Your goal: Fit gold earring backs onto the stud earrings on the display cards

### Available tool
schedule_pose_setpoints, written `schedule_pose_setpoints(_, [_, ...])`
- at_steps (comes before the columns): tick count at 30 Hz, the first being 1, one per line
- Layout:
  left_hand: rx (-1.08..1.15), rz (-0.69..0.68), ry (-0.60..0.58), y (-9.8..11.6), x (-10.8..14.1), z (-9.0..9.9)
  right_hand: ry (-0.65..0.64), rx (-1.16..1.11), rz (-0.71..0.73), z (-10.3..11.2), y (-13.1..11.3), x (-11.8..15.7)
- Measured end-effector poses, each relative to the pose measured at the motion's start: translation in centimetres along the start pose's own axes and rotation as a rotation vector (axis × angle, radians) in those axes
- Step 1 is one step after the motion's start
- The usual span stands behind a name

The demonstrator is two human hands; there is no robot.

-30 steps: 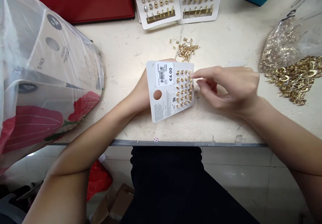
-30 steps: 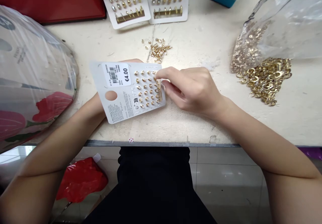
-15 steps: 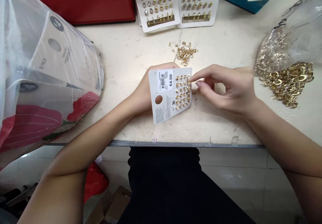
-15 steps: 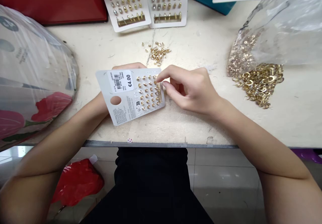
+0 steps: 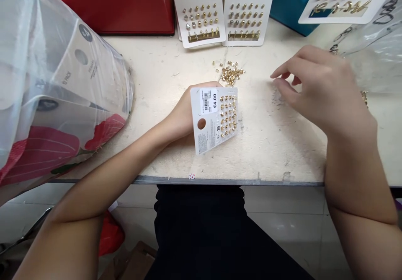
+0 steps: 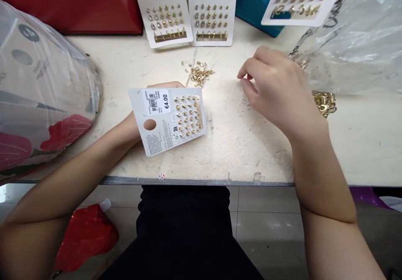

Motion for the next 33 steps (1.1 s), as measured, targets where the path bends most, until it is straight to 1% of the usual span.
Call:
schedule_pose_setpoints(3, [0.039,-0.007,-0.019,0.1,0.0,-0.1,-0.056,0.006,0.013,0.0,0.0,0.3])
schedule_pose_setpoints(6, [0.071,0.021,-0.020,-0.4,-0.2,0.0,-0.083,-0.020,0.030,-0.2,0.5,0.3])
schedule_pose_setpoints(9, [0.080,0.039,-0.016,-0.6,-0.3,0.1,-0.146,-0.053,0.041,-1.0,0.7,0.3])
schedule_pose_setpoints(12, [0.061,0.042,-0.029,-0.4,-0.1,-0.2,-0.211,-0.054,-0.023,-1.5,1.0,0.2])
schedule_pose_setpoints(16, [0.022,0.038,0.029,0.3,0.5,-0.1,-0.333,-0.005,-0.111,-1.4,0.5,0.0])
schedule_pose_setpoints(17, [0.014,0.042,0.036,0.4,0.6,-0.2,-0.328,-0.006,-0.109,-1.0,0.0,-0.1])
schedule_pose_setpoints(18, [0.009,0.045,0.038,0.6,0.7,-0.4,-0.287,-0.022,-0.094,-0.5,-0.7,-0.4])
schedule_pose_setpoints(19, [0.008,0.045,0.036,0.7,0.7,-0.5,-0.212,-0.064,-0.061,0.3,-1.7,-0.6])
schedule_pose_setpoints(22, [-0.001,0.046,0.051,0.8,0.5,-0.8,0.041,-0.332,0.068,2.1,-5.2,-0.7])
schedule_pose_setpoints(23, [-0.012,0.052,0.058,0.8,0.4,-0.8,0.085,-0.452,0.080,2.1,-6.0,-0.5])
schedule_pose_setpoints(24, [-0.027,0.060,0.065,0.8,0.3,-0.9,0.103,-0.546,0.075,1.7,-6.6,-0.3])
schedule_pose_setpoints(26, [-0.047,0.074,0.068,0.8,0.3,-0.9,0.104,-0.660,0.008,0.4,-7.0,0.1])
schedule_pose_setpoints(29, [-0.046,0.094,0.073,0.8,0.4,-0.8,0.100,-0.761,-0.088,-1.2,-6.7,0.7])
schedule_pose_setpoints(31, [-0.047,0.087,0.067,0.8,0.5,-0.7,0.102,-0.819,-0.129,-1.7,-6.3,1.0])
schedule_pose_setpoints(33, [-0.050,0.051,0.053,1.0,0.6,-0.8,0.114,-0.870,-0.160,-1.8,-5.9,1.1])
Point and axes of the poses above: each hand's wrist, its own x-axis away from the middle knuckle, its own z-axis out of the back of the hand, y = z × x, the point moved 10 cm from there along -x, towards the middle knuckle, and after that the axes turned 1 degree about y, right-handed, at the moved point
